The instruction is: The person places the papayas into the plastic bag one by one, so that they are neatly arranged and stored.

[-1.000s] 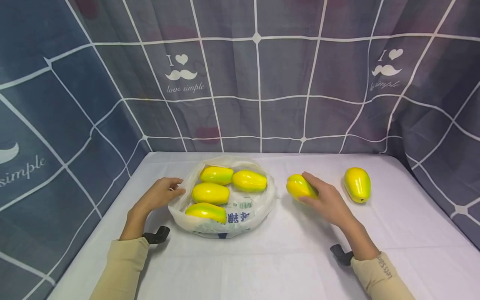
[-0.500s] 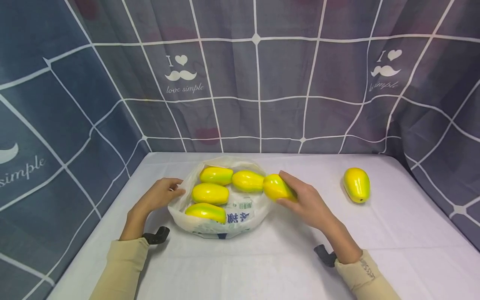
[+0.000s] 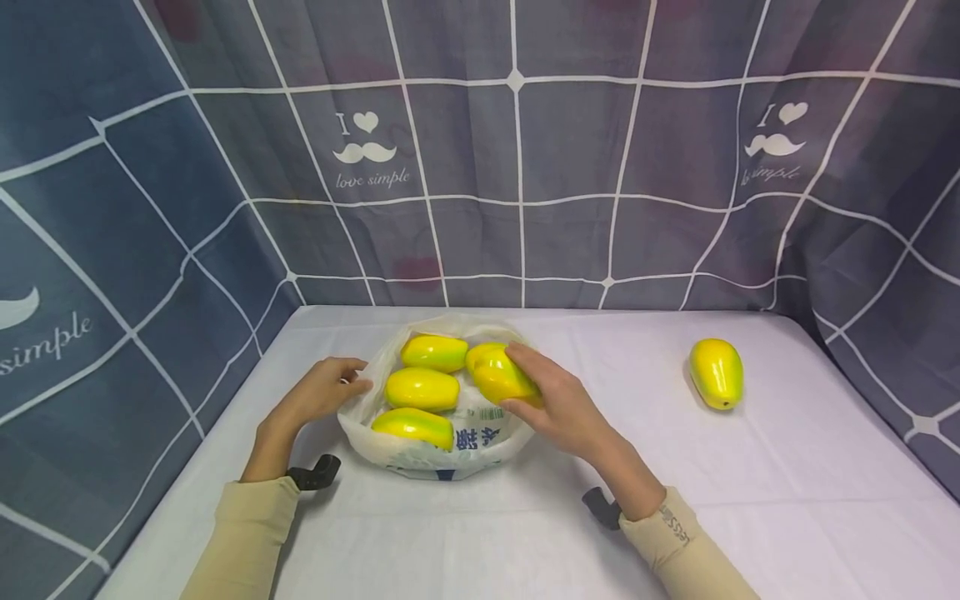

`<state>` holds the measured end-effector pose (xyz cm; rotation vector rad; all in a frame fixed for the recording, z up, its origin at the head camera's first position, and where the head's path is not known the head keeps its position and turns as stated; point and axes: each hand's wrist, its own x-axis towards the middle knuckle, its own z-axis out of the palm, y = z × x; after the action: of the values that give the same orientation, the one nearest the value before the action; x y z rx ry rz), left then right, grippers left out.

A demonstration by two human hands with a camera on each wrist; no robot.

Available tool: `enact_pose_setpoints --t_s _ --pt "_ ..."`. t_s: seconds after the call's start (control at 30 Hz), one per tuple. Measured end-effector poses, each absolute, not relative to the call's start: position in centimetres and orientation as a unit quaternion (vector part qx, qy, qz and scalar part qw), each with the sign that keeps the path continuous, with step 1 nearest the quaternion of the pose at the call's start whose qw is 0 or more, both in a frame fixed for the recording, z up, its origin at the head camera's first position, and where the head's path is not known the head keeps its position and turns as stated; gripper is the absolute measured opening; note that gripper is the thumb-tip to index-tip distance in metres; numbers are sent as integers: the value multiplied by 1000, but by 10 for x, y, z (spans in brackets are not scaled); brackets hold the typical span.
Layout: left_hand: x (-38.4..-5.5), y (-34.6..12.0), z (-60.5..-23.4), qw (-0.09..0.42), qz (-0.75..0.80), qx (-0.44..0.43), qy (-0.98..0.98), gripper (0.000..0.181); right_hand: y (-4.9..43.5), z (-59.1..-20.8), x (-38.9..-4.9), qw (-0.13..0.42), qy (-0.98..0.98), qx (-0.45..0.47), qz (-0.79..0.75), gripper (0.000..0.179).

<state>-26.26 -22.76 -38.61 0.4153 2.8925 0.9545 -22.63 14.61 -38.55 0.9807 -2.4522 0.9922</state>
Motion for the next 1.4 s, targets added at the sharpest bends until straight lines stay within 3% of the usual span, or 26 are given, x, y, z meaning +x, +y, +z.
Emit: enact_pose_setpoints --t_s 0.27,0.57,0.9,1.4 --pt "-262 -228 -386 29 311 139 940 29 124 -392 -235 130 -862 355 338 67" --pt "-262 -226 -387 31 312 136 940 28 118 -405 -236 70 -894 303 324 70" --pt "-262 -228 -386 29 308 135 941 29 119 -410 -238 95 -899 315 287 63" --pt "-264 -228 -386 30 304 140 942 28 115 -414 -242 74 -905 312 279 65"
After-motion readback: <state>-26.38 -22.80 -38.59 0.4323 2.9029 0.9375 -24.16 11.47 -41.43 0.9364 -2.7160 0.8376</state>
